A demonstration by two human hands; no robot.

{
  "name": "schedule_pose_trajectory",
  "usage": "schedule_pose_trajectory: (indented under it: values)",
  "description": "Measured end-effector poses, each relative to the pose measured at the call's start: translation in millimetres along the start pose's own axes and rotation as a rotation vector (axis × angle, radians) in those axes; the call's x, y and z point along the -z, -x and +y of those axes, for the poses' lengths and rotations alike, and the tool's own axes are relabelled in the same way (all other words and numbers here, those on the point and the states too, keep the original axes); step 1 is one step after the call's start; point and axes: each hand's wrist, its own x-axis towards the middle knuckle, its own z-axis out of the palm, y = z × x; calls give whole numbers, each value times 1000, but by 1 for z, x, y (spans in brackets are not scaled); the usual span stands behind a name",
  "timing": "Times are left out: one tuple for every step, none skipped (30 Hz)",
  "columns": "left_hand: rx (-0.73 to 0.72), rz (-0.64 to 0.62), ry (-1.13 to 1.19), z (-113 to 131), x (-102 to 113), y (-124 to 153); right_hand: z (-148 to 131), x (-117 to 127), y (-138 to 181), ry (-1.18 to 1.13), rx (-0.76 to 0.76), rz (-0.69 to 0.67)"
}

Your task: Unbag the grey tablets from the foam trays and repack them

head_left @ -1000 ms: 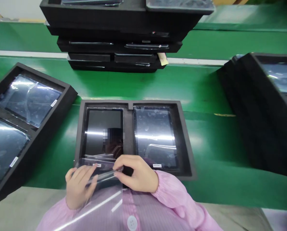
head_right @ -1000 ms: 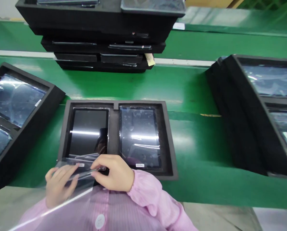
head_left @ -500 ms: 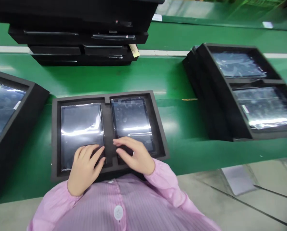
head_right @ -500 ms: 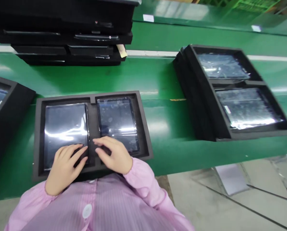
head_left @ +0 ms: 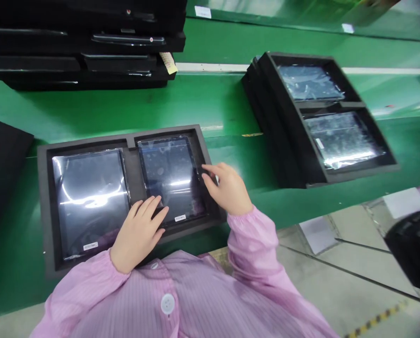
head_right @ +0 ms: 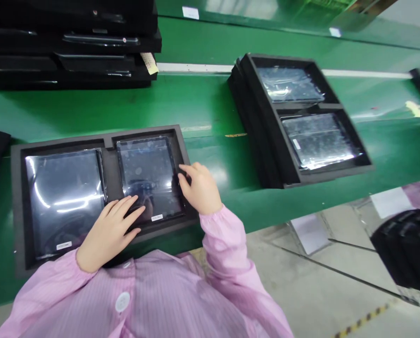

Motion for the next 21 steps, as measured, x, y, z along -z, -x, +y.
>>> schedule_pose_trajectory:
  values:
    - [-3, 7, 4, 1, -1, -1, 4, -2, -16, 37, 44, 17]
    - [-8, 13, 14, 1, -2, -1, 7, -5, -33, 68, 80, 25]
    - [-17, 19, 30, 0, -4, -1, 10, -9, -50, 89, 109, 23]
    - [-28, 26, 52, -1, -5, -1, 13, -13, -67, 100, 132, 12]
    - [-41, 34, 81, -2, -6, 0, 14, -16, -82, 106, 151, -6]
    - [-51, 45, 119, -4, -7, 1, 14, -20, -96, 111, 166, -26]
    - [-56, 58, 165, -7, -8, 2, 14, -23, -107, 119, 175, -46]
    - [-57, 73, 217, -9, -10, 3, 13, -25, -115, 130, 180, -67]
    - [-52, 88, 270, -11, -11, 4, 12, -27, -122, 137, 183, -88]
    - [-41, 103, 319, -14, -12, 4, 12, -28, -126, 139, 186, -106]
    - [-25, 117, 358, -15, -12, 5, 12, -29, -130, 130, 193, -120]
    - [-6, 126, 385, -17, -13, 5, 13, -29, -132, 108, 204, -127]
    - [11, 132, 401, -18, -13, 5, 14, -30, -133, 77, 218, -127]
    - [22, 135, 407, -18, -13, 5, 15, -30, -134, 40, 234, -118]
    - [25, 138, 406, -18, -12, 5, 16, -29, -134, 3, 248, -103]
    - [20, 140, 401, -18, -12, 4, 16, -28, -133, -31, 262, -88]
    - [10, 142, 394, -17, -12, 4, 15, -25, -131, -65, 281, -81]
    - [-2, 143, 386, -17, -12, 4, 13, -20, -128, -103, 305, -91]
    - [-10, 141, 378, -16, -11, 4, 11, -13, -123, -148, 332, -123]
    - [-14, 136, 372, -16, -11, 3, 9, -5, -118, -205, 359, -177]
    - [-12, 131, 367, -15, -11, 3, 9, 6, -112, -270, 384, -247]
